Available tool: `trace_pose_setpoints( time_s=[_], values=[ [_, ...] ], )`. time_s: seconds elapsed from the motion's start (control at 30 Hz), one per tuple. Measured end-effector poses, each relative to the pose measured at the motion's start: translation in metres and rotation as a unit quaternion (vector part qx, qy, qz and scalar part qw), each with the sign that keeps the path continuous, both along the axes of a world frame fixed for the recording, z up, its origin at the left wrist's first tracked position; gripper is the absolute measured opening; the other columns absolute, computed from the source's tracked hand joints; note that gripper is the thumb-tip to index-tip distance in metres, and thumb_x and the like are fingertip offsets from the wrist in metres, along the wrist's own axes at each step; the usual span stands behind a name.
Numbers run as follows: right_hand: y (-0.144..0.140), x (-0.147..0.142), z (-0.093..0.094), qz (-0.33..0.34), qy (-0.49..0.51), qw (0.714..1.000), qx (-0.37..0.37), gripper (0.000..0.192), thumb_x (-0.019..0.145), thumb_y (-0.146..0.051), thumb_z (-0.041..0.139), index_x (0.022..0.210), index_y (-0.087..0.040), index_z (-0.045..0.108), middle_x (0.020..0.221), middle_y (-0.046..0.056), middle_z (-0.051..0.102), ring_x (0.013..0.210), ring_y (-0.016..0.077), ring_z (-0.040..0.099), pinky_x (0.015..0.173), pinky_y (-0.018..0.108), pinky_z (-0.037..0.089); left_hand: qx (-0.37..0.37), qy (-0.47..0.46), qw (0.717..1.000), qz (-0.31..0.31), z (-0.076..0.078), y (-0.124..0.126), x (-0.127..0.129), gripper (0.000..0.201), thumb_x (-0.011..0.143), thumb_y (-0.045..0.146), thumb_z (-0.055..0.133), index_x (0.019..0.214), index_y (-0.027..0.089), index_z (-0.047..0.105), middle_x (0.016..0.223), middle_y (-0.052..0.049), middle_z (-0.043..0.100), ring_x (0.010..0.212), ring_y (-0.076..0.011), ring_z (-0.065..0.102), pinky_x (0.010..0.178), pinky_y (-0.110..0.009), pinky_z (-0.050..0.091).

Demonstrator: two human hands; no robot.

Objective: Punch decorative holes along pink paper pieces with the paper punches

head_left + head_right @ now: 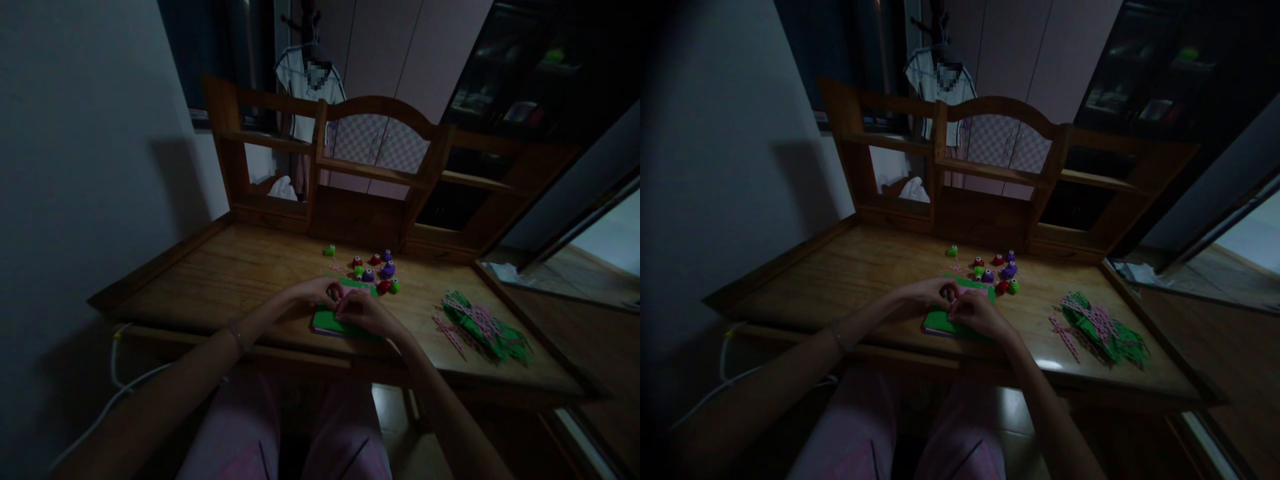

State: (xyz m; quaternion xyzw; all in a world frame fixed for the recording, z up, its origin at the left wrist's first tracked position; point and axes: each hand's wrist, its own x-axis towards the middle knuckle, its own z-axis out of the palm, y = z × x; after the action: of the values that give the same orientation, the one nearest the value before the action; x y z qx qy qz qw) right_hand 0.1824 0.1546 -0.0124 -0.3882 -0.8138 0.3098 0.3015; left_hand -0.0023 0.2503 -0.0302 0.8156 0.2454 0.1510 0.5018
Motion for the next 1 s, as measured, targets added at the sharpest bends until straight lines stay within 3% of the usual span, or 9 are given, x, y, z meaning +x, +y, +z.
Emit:
trace_pose_setpoints(
  time_s=[0.57,0.8,1.0],
  values=[
    [-0.003,-0.003,0.003,0.026,-0.003,1.0,0.009,0.018,0.083,-0.036,0.061,0.085,-0.02,0.068,0.088,0.004,0.066,0.087,0.018,0.061,0.082,0.033,0.046,0.006,0.024,1.0,0.01,-0.006,0.006,0.009,0.04,0.053,0.015,0.075,0.088,0.013,0.057,0.074,0.001,0.056,0.068,-0.0125,0.053,0.058,-0.022,0.041],
    [-0.003,0.005,0.004,0.051,0.008,0.999,-0.01,0.018,0.081,-0.037,0.063,0.081,-0.02,0.071,0.095,0.006,0.063,0.096,0.0193,0.057,0.089,0.034,0.044,-0.003,0.076,0.997,0.005,0.007,0.002,0.01,0.039,0.055,0.012,0.072,0.089,0.014,0.055,0.075,0.002,0.054,0.071,-0.0133,0.053,0.058,-0.021,0.04],
    [-0.005,0.013,0.008,0.062,0.006,0.997,-0.045,0.017,0.08,-0.037,0.065,0.08,-0.021,0.071,0.097,0.006,0.062,0.099,0.02,0.056,0.092,0.036,0.043,0.027,0.129,0.991,-0.021,0.017,0.0,0.006,0.055,0.053,0.031,0.078,0.099,0.016,0.052,0.087,0.0,0.055,0.082,-0.0162,0.053,0.067,-0.024,0.042]
  ],
)
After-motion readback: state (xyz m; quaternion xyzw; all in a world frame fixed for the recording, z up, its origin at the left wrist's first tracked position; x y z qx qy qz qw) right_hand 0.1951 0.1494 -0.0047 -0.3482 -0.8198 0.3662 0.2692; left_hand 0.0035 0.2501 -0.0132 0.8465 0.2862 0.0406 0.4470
